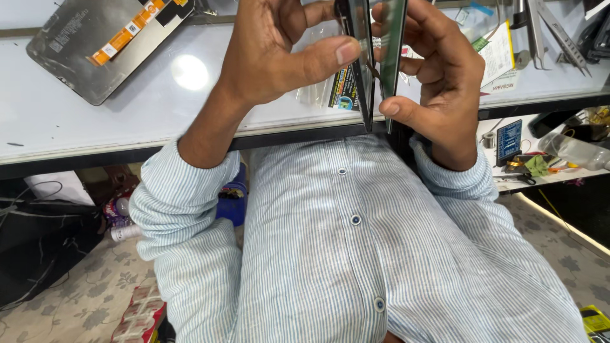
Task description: The person applies adhesive to the edges of a smartphone frame, then places a new screen assembly into the frame and presses it into place. The person then handles a small white strip and places it on the screen assembly.
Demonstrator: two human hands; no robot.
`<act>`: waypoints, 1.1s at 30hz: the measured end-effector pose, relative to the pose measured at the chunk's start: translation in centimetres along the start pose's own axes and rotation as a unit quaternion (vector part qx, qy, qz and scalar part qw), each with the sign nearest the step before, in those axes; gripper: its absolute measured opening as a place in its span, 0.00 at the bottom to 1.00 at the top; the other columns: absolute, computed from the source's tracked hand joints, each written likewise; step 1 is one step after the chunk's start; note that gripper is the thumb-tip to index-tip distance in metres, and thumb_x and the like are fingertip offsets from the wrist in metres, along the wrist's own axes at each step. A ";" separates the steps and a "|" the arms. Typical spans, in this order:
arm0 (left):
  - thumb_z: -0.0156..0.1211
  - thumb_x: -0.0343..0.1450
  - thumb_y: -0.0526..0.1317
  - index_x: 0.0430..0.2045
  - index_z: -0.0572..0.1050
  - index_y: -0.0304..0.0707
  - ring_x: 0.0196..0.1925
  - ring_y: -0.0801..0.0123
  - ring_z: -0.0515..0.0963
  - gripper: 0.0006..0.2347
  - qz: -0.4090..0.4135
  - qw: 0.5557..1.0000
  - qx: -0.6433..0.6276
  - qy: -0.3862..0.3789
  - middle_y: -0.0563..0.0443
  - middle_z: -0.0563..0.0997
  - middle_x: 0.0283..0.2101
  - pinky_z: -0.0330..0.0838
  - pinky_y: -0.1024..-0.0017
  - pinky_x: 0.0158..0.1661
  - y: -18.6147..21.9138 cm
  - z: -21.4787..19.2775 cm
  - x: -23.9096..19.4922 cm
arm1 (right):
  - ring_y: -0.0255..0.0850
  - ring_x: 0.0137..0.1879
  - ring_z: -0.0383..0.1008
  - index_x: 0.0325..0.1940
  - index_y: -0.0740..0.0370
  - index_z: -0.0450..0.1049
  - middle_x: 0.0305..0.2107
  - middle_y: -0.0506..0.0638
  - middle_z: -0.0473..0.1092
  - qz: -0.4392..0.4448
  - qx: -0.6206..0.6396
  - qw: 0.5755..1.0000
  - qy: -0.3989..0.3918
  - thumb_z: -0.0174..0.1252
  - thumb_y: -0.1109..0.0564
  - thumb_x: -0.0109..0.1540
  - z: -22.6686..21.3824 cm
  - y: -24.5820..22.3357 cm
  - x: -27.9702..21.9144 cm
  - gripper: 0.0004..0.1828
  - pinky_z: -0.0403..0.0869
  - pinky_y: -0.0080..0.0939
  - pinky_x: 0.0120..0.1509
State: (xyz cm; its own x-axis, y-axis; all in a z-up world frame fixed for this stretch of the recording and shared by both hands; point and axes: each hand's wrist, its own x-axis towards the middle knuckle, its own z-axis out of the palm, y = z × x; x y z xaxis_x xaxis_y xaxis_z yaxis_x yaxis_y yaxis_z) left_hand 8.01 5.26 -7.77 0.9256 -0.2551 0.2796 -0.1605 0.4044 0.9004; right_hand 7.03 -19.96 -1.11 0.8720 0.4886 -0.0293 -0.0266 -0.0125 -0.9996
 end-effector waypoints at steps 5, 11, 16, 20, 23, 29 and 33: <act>0.73 0.75 0.40 0.28 0.67 0.42 0.22 0.82 0.63 0.16 -0.007 0.999 0.029 0.012 0.61 0.60 0.22 0.83 0.64 0.58 0.4 0.2 0.1 | 0.45 0.72 0.67 0.76 0.65 0.57 0.66 0.57 0.66 -0.011 -0.017 1.000 0.000 0.72 0.52 0.62 0.3 0.4 0.0 0.45 0.79 0.48 0.76; 0.72 0.75 0.41 0.31 0.69 0.39 0.23 0.82 0.64 0.14 -0.003 1.000 0.022 0.016 0.61 0.61 0.23 0.82 0.66 0.58 0.5 0.5 0.3 | 0.47 0.74 0.66 0.74 0.67 0.56 0.67 0.58 0.64 0.000 -0.004 1.000 0.004 0.73 0.52 0.62 0.2 0.6 0.1 0.44 0.77 0.49 0.76; 0.72 0.76 0.40 0.30 0.69 0.39 0.23 0.81 0.64 0.14 0.006 0.999 0.031 0.015 0.59 0.62 0.24 0.84 0.68 0.54 0.4 0.4 0.3 | 0.46 0.74 0.65 0.75 0.65 0.57 0.68 0.56 0.64 -0.021 -0.024 0.999 -0.018 0.73 0.54 0.63 0.1 0.8 -0.1 0.43 0.75 0.49 0.76; 0.74 0.73 0.39 0.23 0.70 0.39 0.18 0.81 0.62 0.14 -0.027 0.991 0.131 0.017 0.59 0.63 0.18 0.68 0.76 0.31 0.0 0.0 0.2 | 0.46 0.73 0.66 0.76 0.63 0.58 0.68 0.55 0.64 -0.034 -0.035 0.998 -0.026 0.74 0.54 0.65 -0.1 1.2 -0.3 0.43 0.75 0.48 0.76; 0.72 0.73 0.40 0.28 0.74 0.35 0.20 0.81 0.65 0.11 -0.033 0.995 0.093 0.010 0.58 0.68 0.21 0.61 0.81 0.23 -0.2 0.1 0.1 | 0.46 0.73 0.66 0.76 0.64 0.58 0.67 0.55 0.65 -0.025 -0.034 0.999 -0.026 0.75 0.53 0.65 -0.1 1.2 -0.4 0.43 0.75 0.48 0.77; 0.65 0.81 0.40 0.36 0.76 0.33 0.31 0.80 0.76 0.09 0.013 0.999 0.047 -0.021 0.53 0.78 0.30 0.70 0.82 0.31 -0.3 0.1 -0.6 | 0.46 0.72 0.67 0.73 0.65 0.60 0.65 0.55 0.67 -0.014 -0.033 0.999 -0.027 0.75 0.52 0.64 0.1 1.1 -0.3 0.41 0.74 0.47 0.77; 0.66 0.81 0.42 0.31 0.77 0.34 0.27 0.81 0.76 0.12 0.006 0.995 0.102 -0.011 0.55 0.78 0.26 0.67 0.83 0.27 -0.2 0.0 -0.8 | 0.45 0.72 0.67 0.73 0.65 0.60 0.64 0.54 0.67 -0.022 -0.033 0.999 -0.029 0.75 0.52 0.64 0.1 1.3 -0.3 0.41 0.74 0.47 0.77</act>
State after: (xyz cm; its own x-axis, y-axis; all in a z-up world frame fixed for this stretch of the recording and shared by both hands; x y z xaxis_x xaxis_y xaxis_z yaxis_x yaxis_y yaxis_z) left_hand 7.33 5.32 -8.17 0.9157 -0.2716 0.2962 -0.2403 0.2208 0.9453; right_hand 6.68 -20.02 -2.37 0.8421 0.5392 0.0122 0.0448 -0.0473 -0.9979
